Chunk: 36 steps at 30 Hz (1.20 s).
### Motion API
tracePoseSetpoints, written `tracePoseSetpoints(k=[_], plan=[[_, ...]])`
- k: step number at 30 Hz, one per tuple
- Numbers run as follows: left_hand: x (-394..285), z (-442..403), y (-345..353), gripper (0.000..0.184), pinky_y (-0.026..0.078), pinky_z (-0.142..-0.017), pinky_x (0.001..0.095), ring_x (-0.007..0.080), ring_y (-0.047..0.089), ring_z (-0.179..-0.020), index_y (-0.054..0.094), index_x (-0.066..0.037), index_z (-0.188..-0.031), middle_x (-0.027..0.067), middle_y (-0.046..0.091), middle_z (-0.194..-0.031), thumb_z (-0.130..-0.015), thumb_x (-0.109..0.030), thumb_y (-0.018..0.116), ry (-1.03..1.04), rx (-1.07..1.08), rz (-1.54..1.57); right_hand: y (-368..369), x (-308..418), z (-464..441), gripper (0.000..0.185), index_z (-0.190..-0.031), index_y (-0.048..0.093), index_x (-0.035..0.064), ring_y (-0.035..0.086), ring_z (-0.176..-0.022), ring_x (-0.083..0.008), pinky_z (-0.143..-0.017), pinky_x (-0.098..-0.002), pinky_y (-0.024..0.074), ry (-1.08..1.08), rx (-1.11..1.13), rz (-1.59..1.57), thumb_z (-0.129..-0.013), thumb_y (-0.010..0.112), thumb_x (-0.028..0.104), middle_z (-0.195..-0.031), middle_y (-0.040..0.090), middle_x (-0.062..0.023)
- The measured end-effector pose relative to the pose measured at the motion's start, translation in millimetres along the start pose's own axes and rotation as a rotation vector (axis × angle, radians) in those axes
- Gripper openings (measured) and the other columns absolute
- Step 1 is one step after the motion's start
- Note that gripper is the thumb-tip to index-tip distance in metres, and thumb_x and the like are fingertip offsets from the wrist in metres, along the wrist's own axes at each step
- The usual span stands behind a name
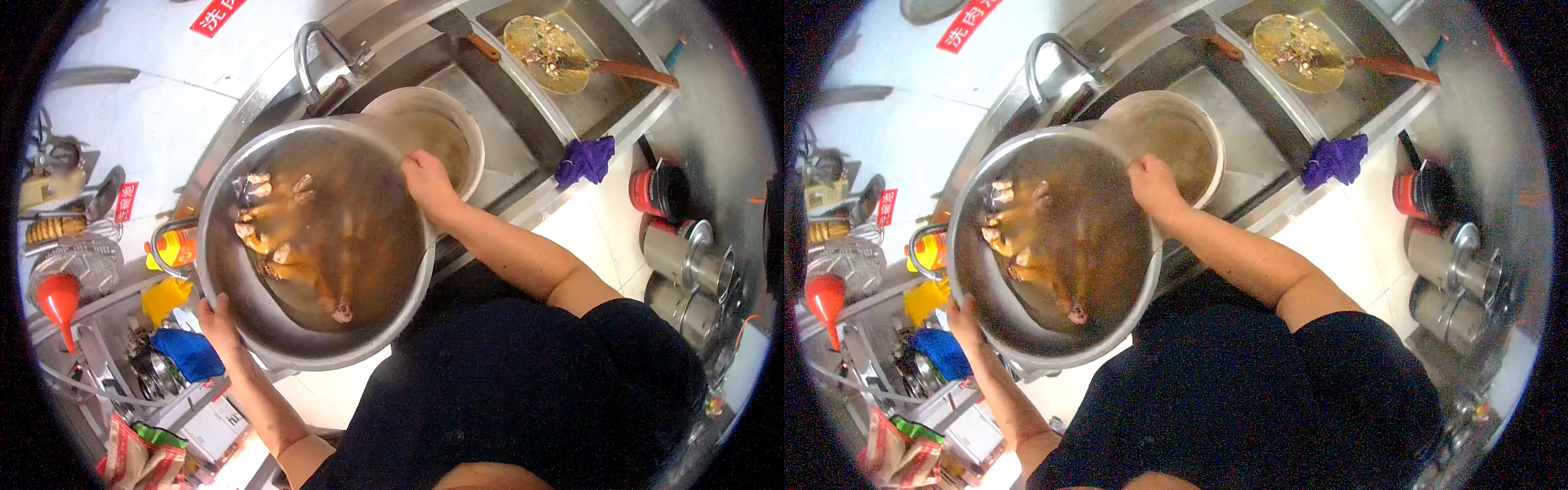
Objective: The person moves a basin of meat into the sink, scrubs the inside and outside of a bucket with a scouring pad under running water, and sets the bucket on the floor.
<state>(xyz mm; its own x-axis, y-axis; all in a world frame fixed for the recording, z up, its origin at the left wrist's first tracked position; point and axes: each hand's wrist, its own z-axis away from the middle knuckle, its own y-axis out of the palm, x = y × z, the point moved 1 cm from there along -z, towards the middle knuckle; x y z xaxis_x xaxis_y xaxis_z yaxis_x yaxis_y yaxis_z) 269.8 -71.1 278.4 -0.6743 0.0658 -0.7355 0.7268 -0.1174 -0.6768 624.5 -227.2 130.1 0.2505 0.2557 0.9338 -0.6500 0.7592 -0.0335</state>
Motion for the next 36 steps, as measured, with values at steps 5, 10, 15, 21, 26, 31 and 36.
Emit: tracePoseSetpoints(k=[5,10,15,21,26,31,36], plan=[[-11,3,-3,0.02,0.044,-0.074,0.0275,0.0134,0.054,-0.079,0.059,0.001,-0.099,0.0053,0.063,-0.091,-0.083,-0.011,0.059,0.004,-0.001,-0.046,-4,-4,-5,0.031,-0.099,0.062,-0.0035,0.063,-0.088,-0.0337,-0.08,-0.0388,0.0463,-0.041,0.004,0.072,-0.085,0.047,0.019,-0.091,0.064,-0.0229],[1,3,-4,0.024,0.045,-0.075,0.0274,0.0133,0.057,-0.082,0.061,0.001,-0.103,0.0054,0.065,-0.093,-0.083,-0.011,0.06,-0.013,-0.007,0.185,-7,-8,-4,0.028,-0.096,0.061,-0.0062,0.058,-0.083,-0.024,-0.079,-0.0358,0.0449,-0.163,0.026,0.085,-0.087,0.047,0.017,-0.088,0.064,-0.0183],[-30,18,-6,0.029,0.046,-0.079,0.0296,0.0161,0.061,-0.084,0.062,0.001,-0.105,0.009,0.067,-0.093,-0.08,-0.014,0.06,-0.091,-0.075,0.05,-13,-11,-13,0.033,-0.105,0.058,-0.0021,0.054,-0.092,-0.0228,-0.083,-0.0367,0.0432,-0.077,0.27,0.074,-0.093,0.041,0.023,-0.104,0.059,-0.0126],[-25,24,-8,0.027,0.048,-0.077,0.0354,0.0245,0.063,-0.082,0.062,0.002,-0.096,0.0172,0.065,-0.086,-0.078,-0.018,0.059,-0.016,-0.114,0.06,-19,-12,-19,0.04,-0.115,0.054,-0.0054,0.055,-0.101,-0.0268,-0.089,-0.0381,0.0429,-0.017,0.221,0.102,-0.09,0.042,0.023,-0.111,0.058,-0.016],[-16,30,-8,0.024,0.047,-0.075,0.0388,0.0313,0.063,-0.082,0.061,0.003,-0.09,0.0219,0.063,-0.085,-0.077,-0.017,0.058,0.04,-0.173,0.075,-1,13,-5,0.041,-0.116,0.052,-0.0073,0.057,-0.1,-0.0295,-0.084,-0.0378,0.0463,0.05,0.233,0.105,-0.091,0.041,0.023,-0.114,0.058,-0.0172],[39,32,-4,0.025,0.047,-0.079,0.0414,0.0353,0.062,-0.086,0.061,0.002,-0.094,0.0238,0.063,-0.087,-0.077,-0.017,0.059,-0.015,-0.177,0.112,16,38,14,0.036,-0.115,0.052,-0.0087,0.06,-0.094,-0.0288,-0.082,-0.0368,0.0477,-0.042,0.237,0.253,-0.091,0.044,0.017,-0.11,0.06,-0.0172],[88,37,7,0.029,0.046,-0.082,0.0407,0.0362,0.061,-0.09,0.061,0.001,-0.101,0.0241,0.063,-0.093,-0.077,-0.016,0.061,-0.179,-0.153,0.142,27,36,7,0.03,-0.113,0.054,-0.0071,0.059,-0.091,-0.0229,-0.08,-0.0338,0.0475,-0.119,0.205,0.201,-0.088,0.053,0.01,-0.105,0.06,-0.0133]])
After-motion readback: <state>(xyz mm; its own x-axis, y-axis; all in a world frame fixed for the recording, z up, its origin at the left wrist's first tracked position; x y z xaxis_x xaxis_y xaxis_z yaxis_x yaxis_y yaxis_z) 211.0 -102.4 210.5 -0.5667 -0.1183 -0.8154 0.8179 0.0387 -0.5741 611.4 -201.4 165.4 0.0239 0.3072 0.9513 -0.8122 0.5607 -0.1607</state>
